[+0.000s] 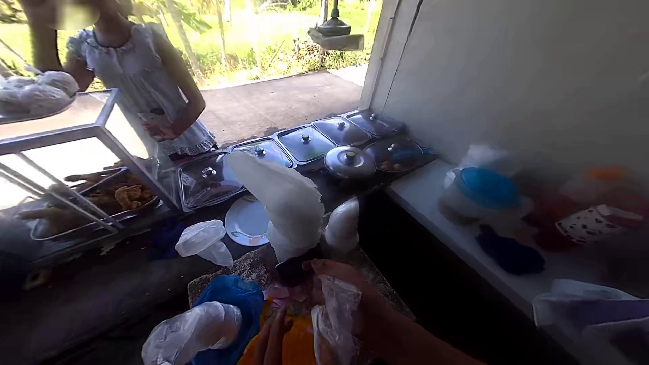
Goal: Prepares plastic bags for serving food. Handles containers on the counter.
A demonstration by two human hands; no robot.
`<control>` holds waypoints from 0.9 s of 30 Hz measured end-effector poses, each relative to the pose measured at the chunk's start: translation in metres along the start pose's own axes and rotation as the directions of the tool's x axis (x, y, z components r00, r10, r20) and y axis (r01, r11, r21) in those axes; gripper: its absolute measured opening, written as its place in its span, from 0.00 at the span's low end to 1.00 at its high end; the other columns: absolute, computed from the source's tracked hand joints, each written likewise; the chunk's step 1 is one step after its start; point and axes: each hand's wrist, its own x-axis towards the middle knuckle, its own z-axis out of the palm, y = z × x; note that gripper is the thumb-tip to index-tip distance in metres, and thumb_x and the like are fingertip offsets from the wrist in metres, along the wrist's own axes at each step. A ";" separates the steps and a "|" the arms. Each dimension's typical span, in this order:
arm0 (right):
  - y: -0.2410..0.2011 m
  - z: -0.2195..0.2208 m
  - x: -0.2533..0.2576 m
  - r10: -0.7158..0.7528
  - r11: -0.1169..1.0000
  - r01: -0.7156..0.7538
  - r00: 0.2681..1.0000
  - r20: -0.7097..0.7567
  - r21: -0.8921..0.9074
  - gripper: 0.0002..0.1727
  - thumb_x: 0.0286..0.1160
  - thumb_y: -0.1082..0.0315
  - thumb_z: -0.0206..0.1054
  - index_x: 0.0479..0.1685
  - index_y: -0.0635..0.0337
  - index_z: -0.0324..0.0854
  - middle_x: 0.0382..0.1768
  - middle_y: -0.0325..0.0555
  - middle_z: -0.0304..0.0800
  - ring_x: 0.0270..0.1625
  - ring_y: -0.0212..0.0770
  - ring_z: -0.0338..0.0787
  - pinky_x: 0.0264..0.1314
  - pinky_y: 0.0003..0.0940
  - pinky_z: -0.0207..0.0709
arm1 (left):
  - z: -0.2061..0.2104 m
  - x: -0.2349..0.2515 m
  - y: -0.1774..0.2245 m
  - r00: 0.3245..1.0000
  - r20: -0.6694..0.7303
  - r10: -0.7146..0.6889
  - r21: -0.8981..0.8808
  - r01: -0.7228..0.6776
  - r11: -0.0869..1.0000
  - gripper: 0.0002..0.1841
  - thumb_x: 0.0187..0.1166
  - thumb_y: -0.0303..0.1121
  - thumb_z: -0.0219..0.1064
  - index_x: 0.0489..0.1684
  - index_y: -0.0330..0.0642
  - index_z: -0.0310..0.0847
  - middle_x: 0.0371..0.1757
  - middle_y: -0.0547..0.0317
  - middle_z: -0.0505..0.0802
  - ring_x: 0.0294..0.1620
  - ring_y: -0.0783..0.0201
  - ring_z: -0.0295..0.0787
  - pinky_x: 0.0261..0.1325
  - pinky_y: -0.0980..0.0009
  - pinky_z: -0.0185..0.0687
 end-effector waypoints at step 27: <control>-0.362 -0.556 -0.048 -0.748 0.472 -0.157 0.449 -0.488 -0.868 0.43 0.87 0.34 0.52 0.45 0.75 0.86 0.42 0.70 0.89 0.47 0.66 0.89 0.54 0.71 0.78 | 0.310 0.272 0.048 0.867 0.369 -0.334 -0.090 0.392 0.916 0.11 0.81 0.35 0.71 0.52 0.41 0.93 0.37 0.60 0.98 0.32 0.69 0.93 0.35 0.67 0.90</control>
